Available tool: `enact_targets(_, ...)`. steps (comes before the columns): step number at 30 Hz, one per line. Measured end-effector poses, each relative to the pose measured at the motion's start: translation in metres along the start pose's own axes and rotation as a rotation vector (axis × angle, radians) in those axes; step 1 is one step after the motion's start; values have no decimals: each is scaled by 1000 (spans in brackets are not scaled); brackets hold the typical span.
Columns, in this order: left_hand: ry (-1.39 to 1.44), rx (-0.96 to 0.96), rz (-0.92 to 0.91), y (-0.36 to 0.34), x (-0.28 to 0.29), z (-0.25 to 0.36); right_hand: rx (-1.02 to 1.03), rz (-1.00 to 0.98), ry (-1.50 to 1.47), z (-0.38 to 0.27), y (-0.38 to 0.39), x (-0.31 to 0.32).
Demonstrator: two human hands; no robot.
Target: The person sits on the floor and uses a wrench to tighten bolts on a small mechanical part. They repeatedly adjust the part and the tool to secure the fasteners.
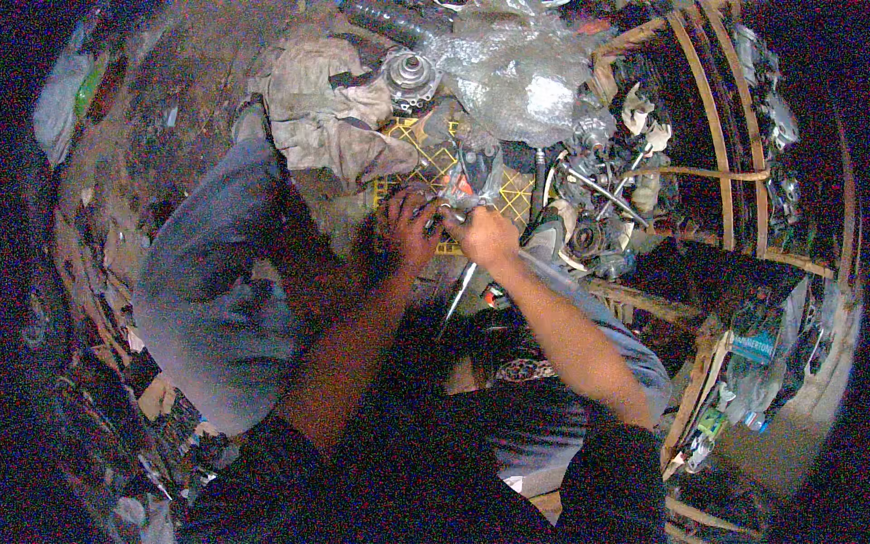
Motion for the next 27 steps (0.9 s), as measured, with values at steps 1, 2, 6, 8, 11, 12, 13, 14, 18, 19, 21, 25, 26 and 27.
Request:
enact_targets(1,-1,3,1,1,0,0,-66,20,-65,2,5,-2)
enact_targets(2,-3,7,3,2,1,-1,-103,-7,-120,2,10,-5)
enact_targets(6,-32,-28,47,2,5,-4,-131,-50,-143,-1,6,-10)
enact_targets(8,-57,-28,60,2,3,-3,-153,-72,-157,3,2,-18)
enact_targets(11,-61,-35,13,0,-5,6,-74,66,-328,26,-11,-64)
enact_targets(12,-78,-27,-9,0,-5,1,-54,70,-368,16,-7,-64)
enact_targets(13,-87,-28,19,2,-3,-4,-30,75,-407,5,-2,-63)
enact_targets(14,-97,-27,47,4,-2,-10,-86,58,-492,-8,7,-52)
enact_targets(18,-117,-31,57,5,-9,-8,-141,214,-1017,-10,10,-70)
enact_targets(19,-114,-44,50,6,-11,-10,-289,98,-1010,-3,4,-93)
enact_targets(21,-103,-73,39,7,-17,-17,-580,-132,-980,7,1,-129)
enact_targets(25,-60,-174,115,7,-14,-24,-672,52,-1244,-12,3,-136)
enact_targets(26,-77,-194,115,8,-16,-35,-668,66,-1181,-18,7,-131)
enact_targets(27,-95,-213,115,10,-16,-44,-661,80,-1118,-24,12,-125)
Point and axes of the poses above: each hand's wrist, its own y-axis away from the middle knuckle, its own x-axis out of the back of the hand, z = x × y, the point moved 9 cm from there along -y, towards the middle knuckle, and after that the axes turned 2 degrees about y, right-handed, at the moved point
